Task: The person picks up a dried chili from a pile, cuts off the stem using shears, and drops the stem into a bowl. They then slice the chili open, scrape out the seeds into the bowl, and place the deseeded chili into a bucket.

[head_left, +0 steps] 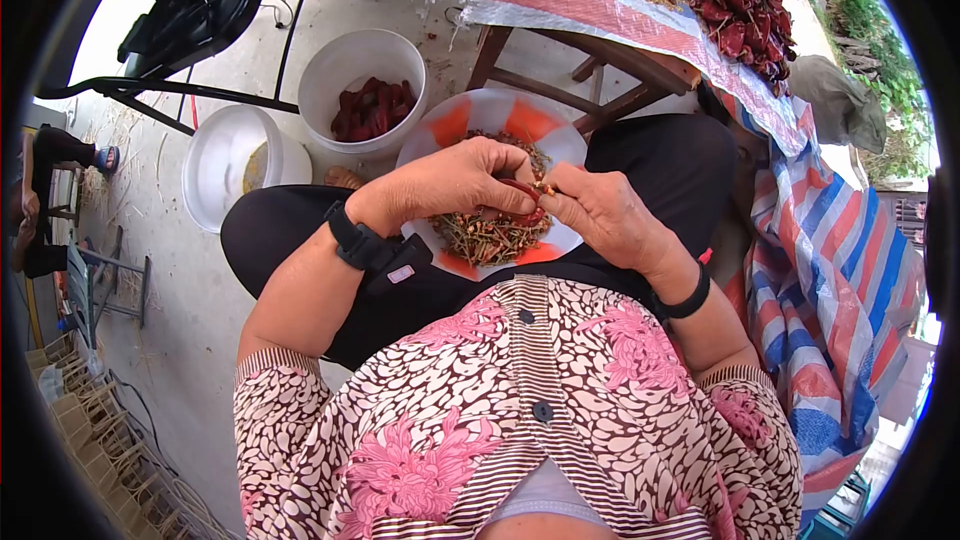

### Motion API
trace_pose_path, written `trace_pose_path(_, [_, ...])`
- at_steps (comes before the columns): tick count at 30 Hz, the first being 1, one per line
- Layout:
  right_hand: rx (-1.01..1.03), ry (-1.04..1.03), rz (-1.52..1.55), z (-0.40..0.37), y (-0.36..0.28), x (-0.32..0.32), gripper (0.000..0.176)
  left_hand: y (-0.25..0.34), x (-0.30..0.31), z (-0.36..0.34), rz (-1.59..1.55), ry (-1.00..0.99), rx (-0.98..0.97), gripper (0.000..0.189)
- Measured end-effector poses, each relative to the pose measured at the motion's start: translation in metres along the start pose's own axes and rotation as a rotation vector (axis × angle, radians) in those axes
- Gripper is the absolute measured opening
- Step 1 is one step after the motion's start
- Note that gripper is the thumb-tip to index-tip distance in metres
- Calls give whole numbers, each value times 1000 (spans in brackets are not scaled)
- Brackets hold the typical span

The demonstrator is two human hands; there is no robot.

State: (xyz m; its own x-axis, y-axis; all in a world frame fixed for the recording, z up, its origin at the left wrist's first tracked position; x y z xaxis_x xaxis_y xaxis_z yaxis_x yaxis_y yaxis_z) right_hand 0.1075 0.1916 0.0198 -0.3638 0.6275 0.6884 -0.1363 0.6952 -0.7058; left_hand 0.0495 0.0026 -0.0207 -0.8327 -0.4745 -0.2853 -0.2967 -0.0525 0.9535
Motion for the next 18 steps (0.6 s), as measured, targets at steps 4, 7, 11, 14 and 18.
trace_pose_path(4, [-179, -43, 102, 1, 20, -9, 31, 2, 22, -2, 395, 38, 66, 16])
trace_pose_path(7, [-363, -148, -297, -1, 47, -29, 33, -10, 53, -8, 688, 191, -8, 21])
trace_pose_path(11, [-262, -34, -654, -3, 76, -57, 21, -15, 93, -25, 1369, 504, 55, 19])
trace_pose_path(14, [-297, -216, -707, 1, 76, -62, 17, -16, 121, -35, 1475, 725, 202, 23])
trace_pose_path(18, [-320, -201, -564, 1, 55, -45, 30, -4, 121, -34, 1686, 840, 261, 32])
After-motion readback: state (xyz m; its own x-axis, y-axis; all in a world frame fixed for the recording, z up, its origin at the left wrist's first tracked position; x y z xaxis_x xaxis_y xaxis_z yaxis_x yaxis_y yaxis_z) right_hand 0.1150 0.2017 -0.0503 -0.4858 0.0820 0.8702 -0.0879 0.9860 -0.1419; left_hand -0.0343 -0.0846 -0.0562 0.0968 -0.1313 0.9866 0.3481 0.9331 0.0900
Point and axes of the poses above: each hand's wrist, its own z-axis towards the middle knuckle, its own x-axis out of the back of the hand, y = z × x, the point moved 2 cm from there along z, towards the middle knuckle, and after that the axes turned 12 degrees about -x, right-handed, at the moved point
